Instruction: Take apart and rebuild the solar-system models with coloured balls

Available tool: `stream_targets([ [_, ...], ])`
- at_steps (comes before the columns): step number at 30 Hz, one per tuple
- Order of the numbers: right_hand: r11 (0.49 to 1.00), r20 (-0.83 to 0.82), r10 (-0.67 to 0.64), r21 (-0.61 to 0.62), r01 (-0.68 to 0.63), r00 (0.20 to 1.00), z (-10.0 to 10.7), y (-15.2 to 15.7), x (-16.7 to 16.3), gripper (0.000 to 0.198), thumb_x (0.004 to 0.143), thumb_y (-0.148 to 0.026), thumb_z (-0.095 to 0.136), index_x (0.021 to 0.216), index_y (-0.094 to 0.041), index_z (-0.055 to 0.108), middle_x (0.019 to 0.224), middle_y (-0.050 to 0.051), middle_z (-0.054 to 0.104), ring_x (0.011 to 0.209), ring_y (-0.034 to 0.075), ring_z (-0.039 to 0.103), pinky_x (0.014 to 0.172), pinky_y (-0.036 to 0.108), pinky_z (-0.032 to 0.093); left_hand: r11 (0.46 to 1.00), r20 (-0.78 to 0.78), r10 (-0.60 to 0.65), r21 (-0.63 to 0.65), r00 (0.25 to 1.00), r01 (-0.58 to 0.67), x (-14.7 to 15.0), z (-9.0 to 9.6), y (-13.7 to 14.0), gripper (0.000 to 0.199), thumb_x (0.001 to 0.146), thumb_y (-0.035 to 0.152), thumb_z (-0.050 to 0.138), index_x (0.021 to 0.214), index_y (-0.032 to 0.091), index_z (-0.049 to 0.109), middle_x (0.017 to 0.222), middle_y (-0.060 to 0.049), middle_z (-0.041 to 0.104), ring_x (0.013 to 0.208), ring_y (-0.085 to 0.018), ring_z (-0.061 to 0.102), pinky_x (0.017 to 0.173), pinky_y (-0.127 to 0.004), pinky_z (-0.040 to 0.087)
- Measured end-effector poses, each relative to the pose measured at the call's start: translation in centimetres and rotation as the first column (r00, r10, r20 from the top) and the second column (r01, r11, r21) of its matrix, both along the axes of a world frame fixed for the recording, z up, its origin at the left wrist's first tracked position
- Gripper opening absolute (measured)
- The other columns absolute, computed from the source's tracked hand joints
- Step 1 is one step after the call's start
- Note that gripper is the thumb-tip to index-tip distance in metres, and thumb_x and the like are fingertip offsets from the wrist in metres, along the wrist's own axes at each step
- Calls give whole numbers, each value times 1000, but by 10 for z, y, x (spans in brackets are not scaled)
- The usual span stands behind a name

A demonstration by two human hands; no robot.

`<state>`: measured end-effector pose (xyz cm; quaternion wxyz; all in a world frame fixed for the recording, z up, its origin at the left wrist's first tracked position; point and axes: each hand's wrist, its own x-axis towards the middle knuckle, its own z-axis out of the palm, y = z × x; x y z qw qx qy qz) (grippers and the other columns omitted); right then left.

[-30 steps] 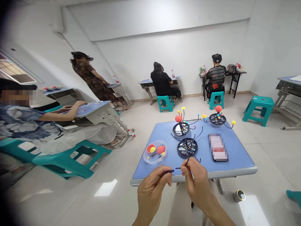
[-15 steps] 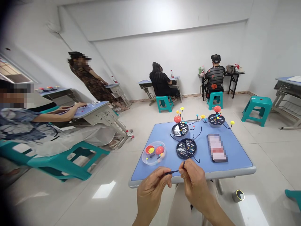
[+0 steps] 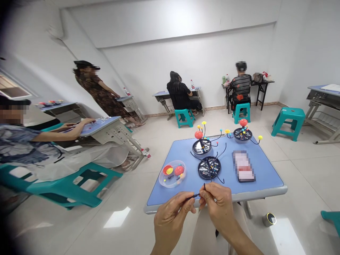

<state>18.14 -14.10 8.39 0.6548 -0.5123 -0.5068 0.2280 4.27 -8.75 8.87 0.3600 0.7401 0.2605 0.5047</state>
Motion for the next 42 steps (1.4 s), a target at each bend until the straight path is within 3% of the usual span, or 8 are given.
stream_targets([
  [10, 996, -36, -93, 6, 94, 995, -17, 7, -9, 31, 89, -27, 56, 59, -19, 60, 54, -2, 55, 46, 11, 55, 45, 20, 46, 997, 9, 11, -80, 1000, -10, 3, -18, 2, 15, 81, 18, 67, 91, 26, 75, 60, 4, 70, 48, -12, 65, 52, -21, 54],
  [16, 992, -191, 16, -118, -39, 981, -12, 12, 7, 27, 87, -39, 60, 70, -18, 63, 59, -2, 58, 48, 13, 61, 49, 23, 52, 974, -27, -51, -220, 998, 44, 14, -18, 12, 15, 81, 29, 68, 92, 22, 75, 71, -1, 73, 52, -14, 66, 54, -24, 57],
  [21, 985, -162, -60, -172, 32, 985, 6, 32, 45, 28, 79, -45, 68, 76, -18, 64, 60, 0, 64, 49, 15, 62, 49, 26, 52, 967, -42, -44, -253, 998, 32, 33, 3, 50, 31, 75, 36, 72, 100, 19, 72, 85, -6, 73, 73, -18, 67, 64, -28, 59],
  [25, 974, -134, -89, -220, 58, 987, 8, 69, 73, 21, 73, -38, 67, 73, -18, 63, 56, -2, 60, 44, 14, 56, 45, 25, 46, 958, -48, 5, -286, 999, -18, 46, 13, 94, 25, 77, 37, 65, 88, 16, 72, 69, -2, 67, 61, -13, 60, 58, -24, 52],
  [32, 921, 81, 35, -389, -1, 996, 7, 118, 95, 11, 71, -21, 55, 63, -17, 61, 48, -5, 53, 42, 11, 48, 45, 22, 41, 942, -184, -149, -325, 972, 83, 66, 3, 136, 20, 71, 33, 65, 78, 17, 74, 73, -4, 70, 61, -13, 56, 58, -25, 47],
  [38, 913, 329, -6, -383, 140, 944, 12, 120, 91, 22, 75, -17, 50, 54, -18, 57, 46, -3, 52, 44, 11, 48, 46, 22, 36, 927, -231, -195, -360, 953, 103, 77, -9, 140, 18, 67, 29, 65, 78, 17, 74, 73, -4, 70, 63, -15, 58, 61, -26, 47],
  [42, 902, 358, -19, -397, 171, 933, 11, 117, 87, 23, 75, -13, 47, 54, -18, 57, 47, -2, 53, 43, 12, 51, 47, 23, 34, 919, -238, -218, -376, 947, 117, 81, -11, 141, 19, 66, 28, 66, 79, 17, 74, 68, -3, 69, 62, -15, 58, 60, -27, 46],
])
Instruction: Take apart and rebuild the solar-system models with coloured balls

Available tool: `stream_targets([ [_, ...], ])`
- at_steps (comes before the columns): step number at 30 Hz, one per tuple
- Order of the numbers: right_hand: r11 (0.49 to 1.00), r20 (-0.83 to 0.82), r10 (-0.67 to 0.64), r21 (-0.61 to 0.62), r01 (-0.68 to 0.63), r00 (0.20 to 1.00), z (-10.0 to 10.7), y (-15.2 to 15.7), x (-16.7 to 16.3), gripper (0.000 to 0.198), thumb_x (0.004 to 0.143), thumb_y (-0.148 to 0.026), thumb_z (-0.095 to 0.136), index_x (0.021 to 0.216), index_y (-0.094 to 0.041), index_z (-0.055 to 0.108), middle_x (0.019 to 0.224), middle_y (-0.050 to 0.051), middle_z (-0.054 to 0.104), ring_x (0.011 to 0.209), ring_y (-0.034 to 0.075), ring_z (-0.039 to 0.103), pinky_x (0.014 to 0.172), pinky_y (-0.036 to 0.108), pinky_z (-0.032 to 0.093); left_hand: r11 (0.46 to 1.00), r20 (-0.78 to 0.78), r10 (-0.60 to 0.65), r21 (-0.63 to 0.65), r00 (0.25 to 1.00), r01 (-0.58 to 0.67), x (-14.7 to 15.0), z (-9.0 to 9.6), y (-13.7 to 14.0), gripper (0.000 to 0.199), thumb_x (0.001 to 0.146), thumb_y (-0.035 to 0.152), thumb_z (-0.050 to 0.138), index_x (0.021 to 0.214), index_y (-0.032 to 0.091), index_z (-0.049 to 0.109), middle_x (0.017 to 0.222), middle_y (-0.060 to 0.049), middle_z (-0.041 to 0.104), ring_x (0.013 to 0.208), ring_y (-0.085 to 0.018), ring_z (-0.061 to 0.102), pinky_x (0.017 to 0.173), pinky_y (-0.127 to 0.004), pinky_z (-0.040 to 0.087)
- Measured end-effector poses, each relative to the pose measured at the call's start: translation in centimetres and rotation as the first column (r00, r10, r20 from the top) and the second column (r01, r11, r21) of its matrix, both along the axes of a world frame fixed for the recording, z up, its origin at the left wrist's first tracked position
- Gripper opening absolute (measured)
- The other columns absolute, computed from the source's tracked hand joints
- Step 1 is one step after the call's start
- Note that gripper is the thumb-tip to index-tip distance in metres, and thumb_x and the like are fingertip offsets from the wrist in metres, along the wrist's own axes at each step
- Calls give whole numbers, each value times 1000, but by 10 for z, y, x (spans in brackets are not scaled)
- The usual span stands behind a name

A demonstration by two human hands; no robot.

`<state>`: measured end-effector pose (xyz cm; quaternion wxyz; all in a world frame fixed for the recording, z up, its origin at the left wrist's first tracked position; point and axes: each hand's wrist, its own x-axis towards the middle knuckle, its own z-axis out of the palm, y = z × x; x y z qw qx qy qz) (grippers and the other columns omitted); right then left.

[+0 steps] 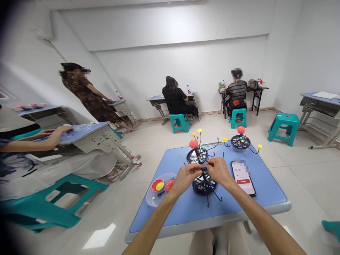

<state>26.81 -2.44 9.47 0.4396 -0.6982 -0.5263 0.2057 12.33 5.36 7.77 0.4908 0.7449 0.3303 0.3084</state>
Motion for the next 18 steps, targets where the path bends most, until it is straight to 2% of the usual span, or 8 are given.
stream_targets([
  [3, 999, 4, -9, -31, 10, 1000, -2, -2, -2, 22, 74, -11, 48, 56, -18, 59, 48, -2, 55, 43, 12, 51, 47, 23, 32, 1000, -15, -16, 18, 1000, 16, 2, -1, 2, 18, 68, 27, 64, 79, 18, 75, 71, -3, 70, 65, -16, 60, 63, -27, 48],
  [9, 1000, 190, -6, -8, 8, 982, -6, -5, -3, 23, 74, -8, 51, 56, -18, 61, 51, 0, 58, 48, 12, 46, 50, 24, 27, 995, -39, -42, 91, 998, 45, 2, -7, 7, 18, 69, 22, 63, 79, 19, 77, 78, -5, 72, 73, -19, 64, 72, -31, 50],
  [18, 1000, 254, 21, -19, -17, 967, -19, -7, -5, 27, 70, -4, 50, 64, -18, 73, 56, 2, 65, 50, 12, 47, 52, 23, 28, 981, -149, -123, 129, 981, 142, 3, -5, 14, 20, 69, 17, 60, 76, 19, 78, 74, -4, 71, 72, -17, 62, 70, -28, 48],
])
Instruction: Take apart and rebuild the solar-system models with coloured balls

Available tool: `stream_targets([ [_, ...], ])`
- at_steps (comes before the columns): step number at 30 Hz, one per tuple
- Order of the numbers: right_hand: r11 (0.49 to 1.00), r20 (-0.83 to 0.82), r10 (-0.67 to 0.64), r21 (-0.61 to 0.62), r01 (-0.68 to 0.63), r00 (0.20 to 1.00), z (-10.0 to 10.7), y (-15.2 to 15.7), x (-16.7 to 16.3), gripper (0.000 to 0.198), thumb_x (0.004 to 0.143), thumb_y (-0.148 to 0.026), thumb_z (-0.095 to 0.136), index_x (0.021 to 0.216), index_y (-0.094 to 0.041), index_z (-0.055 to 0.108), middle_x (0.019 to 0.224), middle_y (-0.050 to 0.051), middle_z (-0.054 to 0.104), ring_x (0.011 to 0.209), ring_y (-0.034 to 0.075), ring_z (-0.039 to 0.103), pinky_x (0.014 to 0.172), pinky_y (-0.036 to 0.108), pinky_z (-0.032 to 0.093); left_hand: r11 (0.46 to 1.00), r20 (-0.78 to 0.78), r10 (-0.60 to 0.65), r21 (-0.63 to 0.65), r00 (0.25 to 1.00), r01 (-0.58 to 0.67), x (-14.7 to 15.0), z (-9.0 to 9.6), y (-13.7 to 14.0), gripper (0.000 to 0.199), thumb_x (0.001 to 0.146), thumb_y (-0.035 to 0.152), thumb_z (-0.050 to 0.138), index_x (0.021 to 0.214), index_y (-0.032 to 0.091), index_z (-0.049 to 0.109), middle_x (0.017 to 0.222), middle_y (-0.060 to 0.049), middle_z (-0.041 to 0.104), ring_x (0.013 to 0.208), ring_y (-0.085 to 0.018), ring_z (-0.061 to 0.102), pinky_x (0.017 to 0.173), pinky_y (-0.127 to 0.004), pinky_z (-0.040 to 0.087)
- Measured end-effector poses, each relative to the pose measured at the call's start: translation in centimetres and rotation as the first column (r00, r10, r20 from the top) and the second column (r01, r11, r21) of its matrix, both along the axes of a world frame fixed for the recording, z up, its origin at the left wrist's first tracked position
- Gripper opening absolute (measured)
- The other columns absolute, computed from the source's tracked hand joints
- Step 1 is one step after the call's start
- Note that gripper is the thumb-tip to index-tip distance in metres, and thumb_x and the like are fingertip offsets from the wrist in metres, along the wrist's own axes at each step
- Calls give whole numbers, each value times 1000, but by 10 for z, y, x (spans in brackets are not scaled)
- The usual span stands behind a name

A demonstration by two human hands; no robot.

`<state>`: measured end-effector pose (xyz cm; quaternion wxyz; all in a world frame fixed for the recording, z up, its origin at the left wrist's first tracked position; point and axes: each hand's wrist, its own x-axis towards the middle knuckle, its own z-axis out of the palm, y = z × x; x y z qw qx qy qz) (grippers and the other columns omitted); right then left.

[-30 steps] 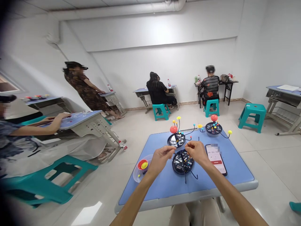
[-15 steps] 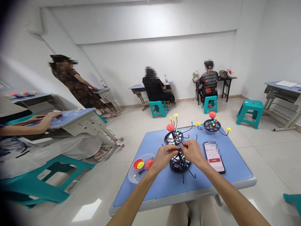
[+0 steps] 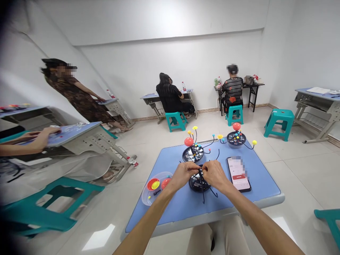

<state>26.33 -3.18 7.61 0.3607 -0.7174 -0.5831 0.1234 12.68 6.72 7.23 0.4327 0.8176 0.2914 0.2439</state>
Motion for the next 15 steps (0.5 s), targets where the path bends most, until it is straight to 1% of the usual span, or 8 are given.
stream_targets([
  [6, 999, 0, -1, -37, 1, 1000, -3, -1, 0, 29, 70, -5, 49, 63, -18, 74, 57, 3, 67, 52, 12, 49, 51, 24, 25, 995, -113, -43, 88, 993, 53, 2, 2, 1, 21, 70, 16, 59, 74, 20, 79, 68, -2, 65, 68, -15, 56, 67, -27, 43],
  [10, 999, -4, 22, -30, -22, 1000, -6, -2, 3, 28, 73, -9, 49, 63, -17, 74, 56, 3, 66, 52, 12, 50, 52, 25, 25, 996, -155, -45, 67, 987, 56, 4, 1, 2, 22, 70, 16, 58, 75, 17, 79, 68, -2, 67, 66, -15, 56, 63, -26, 41],
  [12, 999, -15, 23, -26, -23, 1000, -9, -2, 3, 26, 75, -12, 49, 67, -17, 74, 56, 3, 65, 52, 12, 51, 52, 24, 27, 997, -174, -38, 62, 984, 49, 4, -1, 2, 23, 69, 16, 57, 76, 15, 79, 66, -1, 67, 64, -15, 55, 60, -25, 40],
  [15, 998, -28, 24, -51, -25, 999, -10, -2, 4, 25, 76, -17, 49, 75, -17, 74, 57, 2, 65, 54, 14, 55, 54, 24, 31, 997, -186, -20, 69, 982, 33, 3, -3, 1, 25, 70, 16, 56, 80, 14, 79, 63, 0, 66, 61, -14, 54, 58, -24, 40],
])
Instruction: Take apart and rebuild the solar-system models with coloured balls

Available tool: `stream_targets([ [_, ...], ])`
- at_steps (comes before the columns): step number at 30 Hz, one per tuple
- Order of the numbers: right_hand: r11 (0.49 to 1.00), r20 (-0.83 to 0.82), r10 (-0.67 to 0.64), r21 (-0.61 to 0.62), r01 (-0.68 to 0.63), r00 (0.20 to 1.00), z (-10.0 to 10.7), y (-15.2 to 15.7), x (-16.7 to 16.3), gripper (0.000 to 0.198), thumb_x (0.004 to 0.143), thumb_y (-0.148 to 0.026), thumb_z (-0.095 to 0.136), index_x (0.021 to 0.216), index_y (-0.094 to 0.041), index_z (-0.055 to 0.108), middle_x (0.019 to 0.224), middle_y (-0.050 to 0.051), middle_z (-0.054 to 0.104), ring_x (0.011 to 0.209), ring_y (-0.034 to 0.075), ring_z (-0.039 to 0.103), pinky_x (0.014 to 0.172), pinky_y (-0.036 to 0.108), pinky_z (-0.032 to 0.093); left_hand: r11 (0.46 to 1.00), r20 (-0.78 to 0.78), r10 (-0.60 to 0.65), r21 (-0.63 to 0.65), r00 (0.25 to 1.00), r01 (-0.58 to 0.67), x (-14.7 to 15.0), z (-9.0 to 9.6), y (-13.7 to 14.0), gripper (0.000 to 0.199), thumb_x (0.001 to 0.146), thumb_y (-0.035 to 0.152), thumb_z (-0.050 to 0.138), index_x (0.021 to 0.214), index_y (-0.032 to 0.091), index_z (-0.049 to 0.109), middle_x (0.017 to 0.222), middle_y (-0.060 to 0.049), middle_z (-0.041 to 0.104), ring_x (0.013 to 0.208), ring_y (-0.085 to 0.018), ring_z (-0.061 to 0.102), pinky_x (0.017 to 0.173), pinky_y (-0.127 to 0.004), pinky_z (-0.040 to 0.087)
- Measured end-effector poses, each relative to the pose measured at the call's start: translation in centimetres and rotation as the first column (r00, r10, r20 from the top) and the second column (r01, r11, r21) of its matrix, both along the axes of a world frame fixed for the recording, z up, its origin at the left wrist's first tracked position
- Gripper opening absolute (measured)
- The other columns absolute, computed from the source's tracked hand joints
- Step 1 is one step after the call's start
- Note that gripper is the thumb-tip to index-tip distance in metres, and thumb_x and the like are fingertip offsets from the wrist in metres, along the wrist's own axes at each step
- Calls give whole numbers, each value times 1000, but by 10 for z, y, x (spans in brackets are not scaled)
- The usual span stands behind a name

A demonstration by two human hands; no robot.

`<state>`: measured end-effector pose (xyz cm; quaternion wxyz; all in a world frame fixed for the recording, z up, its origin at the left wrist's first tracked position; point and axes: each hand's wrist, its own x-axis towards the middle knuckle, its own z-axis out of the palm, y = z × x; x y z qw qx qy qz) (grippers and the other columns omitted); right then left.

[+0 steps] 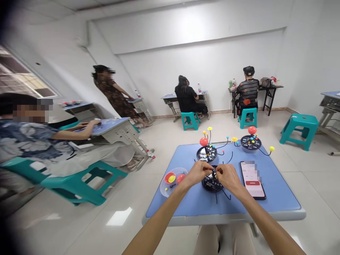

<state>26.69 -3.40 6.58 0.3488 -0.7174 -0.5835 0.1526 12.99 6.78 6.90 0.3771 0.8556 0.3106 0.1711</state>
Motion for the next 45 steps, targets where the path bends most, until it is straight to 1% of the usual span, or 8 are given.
stream_targets([
  [15, 999, 120, -33, -30, 37, 992, 8, -27, 24, 52, 76, -58, 55, 106, -18, 69, 80, 9, 75, 62, 24, 68, 62, 34, 50, 994, 25, 102, -26, 994, -102, -12, 4, -19, 29, 75, 18, 61, 100, 16, 76, 80, -4, 74, 73, -16, 64, 69, -24, 49],
  [20, 998, 137, -61, 40, 56, 989, 10, -37, 39, 56, 77, -65, 55, 105, -19, 69, 84, 10, 75, 62, 23, 67, 58, 34, 53, 975, 87, 213, 38, 973, -217, -55, 22, -15, 25, 82, 20, 56, 99, 18, 74, 98, -4, 74, 82, -14, 65, 73, -23, 49],
  [22, 995, 136, -89, 47, 83, 987, 12, -42, 44, 57, 77, -67, 55, 106, -20, 69, 80, 9, 74, 58, 22, 65, 56, 34, 53, 935, -71, 314, 199, 947, -295, -84, 31, -9, 23, 86, 22, 51, 94, 20, 73, 95, -2, 73, 80, -13, 63, 71, -22, 46],
  [27, 963, 197, -224, 195, 186, 954, 30, -58, 24, 56, 80, -70, 49, 103, -24, 68, 73, 6, 70, 48, 18, 58, 46, 31, 48, 928, -307, 340, 263, 889, -264, -143, 28, 1, 25, 75, 12, 54, 57, 22, 66, 57, 0, 58, 62, -15, 57, 57, -26, 31],
  [31, 957, 182, 16, 284, -68, 983, 47, -49, -36, 37, 89, -54, 50, 88, -24, 70, 86, 8, 70, 59, 17, 60, 53, 28, 47, 941, -446, 292, 290, 846, -172, -146, 11, 2, 24, 69, 7, 57, 51, 22, 61, 56, -1, 55, 62, -16, 57, 55, -28, 25],
  [35, 942, 231, 309, 57, -330, 922, 46, -7, -97, 27, 93, -30, 46, 83, -23, 70, 87, 7, 68, 64, 16, 61, 58, 27, 43, 923, -509, 332, 349, 794, -162, -140, 4, 1, 22, 72, 3, 52, 67, 19, 67, 69, -7, 63, 73, -23, 63, 60, -29, 30],
  [40, 873, 486, 485, -319, -369, 727, 26, 52, -141, 25, 86, -10, 51, 75, -19, 71, 87, 9, 71, 79, 20, 65, 62, 27, 37, 924, -538, 334, 348, 774, -157, -144, 3, 4, 23, 72, 1, 51, 68, 18, 67, 69, -9, 65, 76, -25, 66, 64, -30, 35],
  [45, 813, 546, 577, -450, -368, 607, 12, 79, -162, 19, 80, -5, 57, 80, -16, 72, 82, 13, 73, 86, 24, 67, 68, 27, 41, 927, -501, 331, 332, 800, -176, -150, 3, 6, 20, 72, 2, 54, 67, 18, 65, 72, -9, 67, 79, -25, 66, 67, -30, 37],
])
